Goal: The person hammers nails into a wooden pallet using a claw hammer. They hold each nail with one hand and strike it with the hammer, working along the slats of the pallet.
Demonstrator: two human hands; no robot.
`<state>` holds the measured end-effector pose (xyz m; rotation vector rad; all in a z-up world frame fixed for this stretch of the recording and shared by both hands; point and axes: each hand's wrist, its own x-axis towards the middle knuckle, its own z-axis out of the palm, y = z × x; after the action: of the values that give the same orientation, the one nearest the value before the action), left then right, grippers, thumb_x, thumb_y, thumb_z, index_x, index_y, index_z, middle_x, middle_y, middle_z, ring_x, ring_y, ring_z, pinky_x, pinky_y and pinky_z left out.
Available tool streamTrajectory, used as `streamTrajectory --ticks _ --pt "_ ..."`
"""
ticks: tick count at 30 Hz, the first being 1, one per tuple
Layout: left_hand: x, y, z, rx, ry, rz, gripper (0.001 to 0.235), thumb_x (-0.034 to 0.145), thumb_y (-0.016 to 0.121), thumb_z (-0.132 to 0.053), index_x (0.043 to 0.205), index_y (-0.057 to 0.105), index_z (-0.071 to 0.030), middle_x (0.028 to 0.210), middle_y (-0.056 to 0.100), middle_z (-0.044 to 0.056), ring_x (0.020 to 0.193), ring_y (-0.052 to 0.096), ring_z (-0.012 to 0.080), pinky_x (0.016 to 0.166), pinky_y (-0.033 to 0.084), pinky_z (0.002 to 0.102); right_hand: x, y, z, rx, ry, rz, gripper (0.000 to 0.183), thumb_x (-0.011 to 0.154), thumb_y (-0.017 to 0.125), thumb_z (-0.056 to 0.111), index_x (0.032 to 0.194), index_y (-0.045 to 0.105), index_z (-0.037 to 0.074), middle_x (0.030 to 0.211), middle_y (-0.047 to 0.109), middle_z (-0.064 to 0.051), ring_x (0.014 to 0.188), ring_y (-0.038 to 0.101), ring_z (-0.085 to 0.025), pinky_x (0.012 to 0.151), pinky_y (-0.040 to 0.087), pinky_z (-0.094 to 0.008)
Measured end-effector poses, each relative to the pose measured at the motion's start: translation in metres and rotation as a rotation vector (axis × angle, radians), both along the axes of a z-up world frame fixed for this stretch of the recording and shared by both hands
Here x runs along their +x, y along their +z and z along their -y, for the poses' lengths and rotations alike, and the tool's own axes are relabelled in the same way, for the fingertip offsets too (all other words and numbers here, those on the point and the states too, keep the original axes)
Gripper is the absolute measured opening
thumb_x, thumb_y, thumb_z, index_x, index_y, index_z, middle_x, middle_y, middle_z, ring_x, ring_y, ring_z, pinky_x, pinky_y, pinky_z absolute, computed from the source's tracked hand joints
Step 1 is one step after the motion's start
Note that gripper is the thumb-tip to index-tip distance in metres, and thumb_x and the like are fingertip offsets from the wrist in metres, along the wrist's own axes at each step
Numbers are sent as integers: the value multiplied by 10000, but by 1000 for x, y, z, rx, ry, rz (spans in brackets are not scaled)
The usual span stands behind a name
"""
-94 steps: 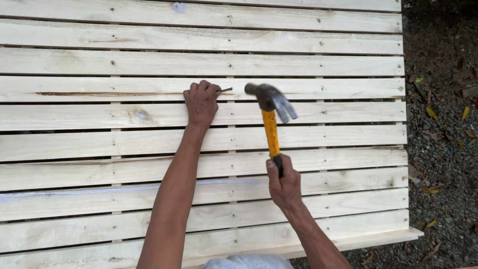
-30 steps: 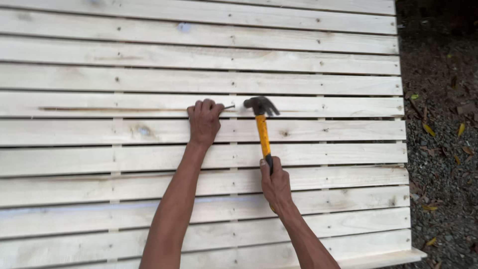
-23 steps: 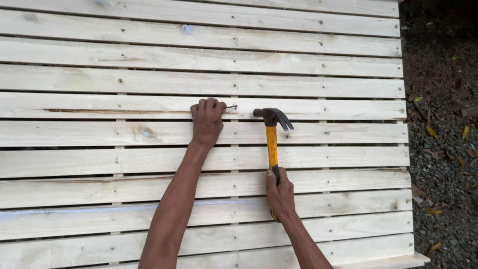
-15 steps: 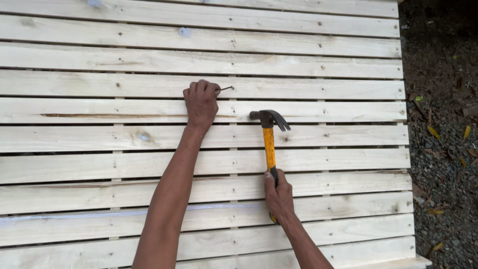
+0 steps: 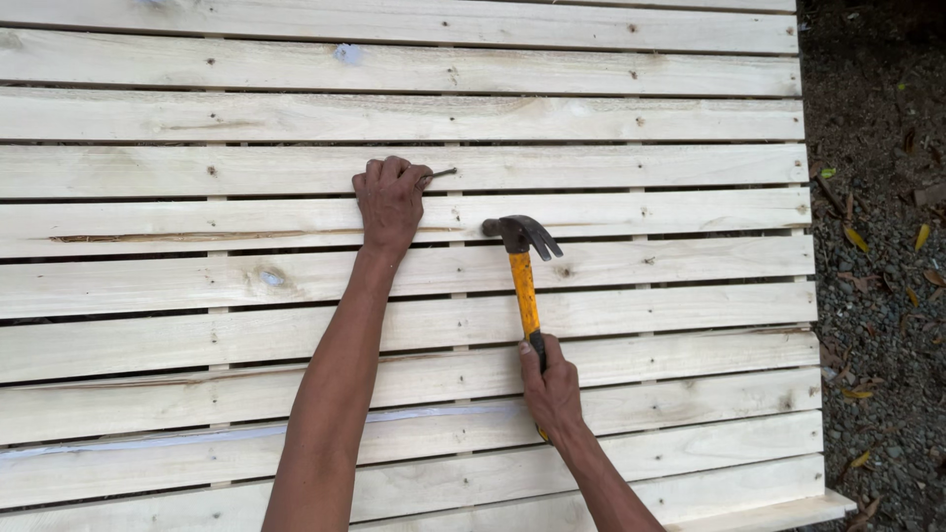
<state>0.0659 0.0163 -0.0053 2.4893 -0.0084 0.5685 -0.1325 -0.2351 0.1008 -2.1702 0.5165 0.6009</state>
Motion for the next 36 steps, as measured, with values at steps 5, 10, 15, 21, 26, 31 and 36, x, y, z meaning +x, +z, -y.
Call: streamTrajectory --ticks 5,10,15,21,26,31,36 --pt "6 4 0 -26 13 -18 24 920 779 -194 943 789 -195 910 621 -30 908 536 209 804 364 416 7 4 -4 21 15 50 280 1028 521 336 1054 615 73 543 506 -7 446 434 -88 400 367 -308" --pt "1 5 0 -21 -6 -48 27 935 775 -173 937 789 -196 893 619 -40 892 528 206 813 355 420 26 32 -16 84 36 257 260 1036 557 302 1049 620 50 584 555 8 471 479 -61 405 413 -268" --pt "0 4 1 1 -1 -35 50 929 774 -154 955 787 -195 916 615 -35 907 529 202 820 357 411 51 74 -9 230 160 839 276 1086 517 270 1164 546 7 641 584 24 489 533 -34 438 441 -204" --pt "-7 4 -1 -22 -27 6 58 917 777 -140 940 778 -193 920 619 -40 922 542 213 824 361 416 85 51 -37 11 210 803 218 1089 536 228 1121 546 13 637 590 -36 508 587 -111 448 457 -310" --pt "16 14 -4 7 -27 46 62 888 775 -156 914 767 -211 920 619 -25 927 543 233 814 364 433 84 19 -36 -141 155 116 295 1044 514 341 1021 570 53 524 552 -81 416 521 -169 414 412 -377" --pt "2 4 0 4 -39 15 40 932 751 -155 956 751 -187 964 613 -16 944 536 228 852 374 429 54 7 -23 7 -19 161 329 1038 534 345 947 576 31 568 518 -46 487 457 -122 430 397 -357" --pt "5 3 1 5 -34 -6 22 941 742 -154 961 749 -160 953 609 -12 939 539 226 851 373 433 65 2 -23 66 -107 103 322 1039 512 346 931 605 57 595 535 -11 511 479 -103 453 428 -332"
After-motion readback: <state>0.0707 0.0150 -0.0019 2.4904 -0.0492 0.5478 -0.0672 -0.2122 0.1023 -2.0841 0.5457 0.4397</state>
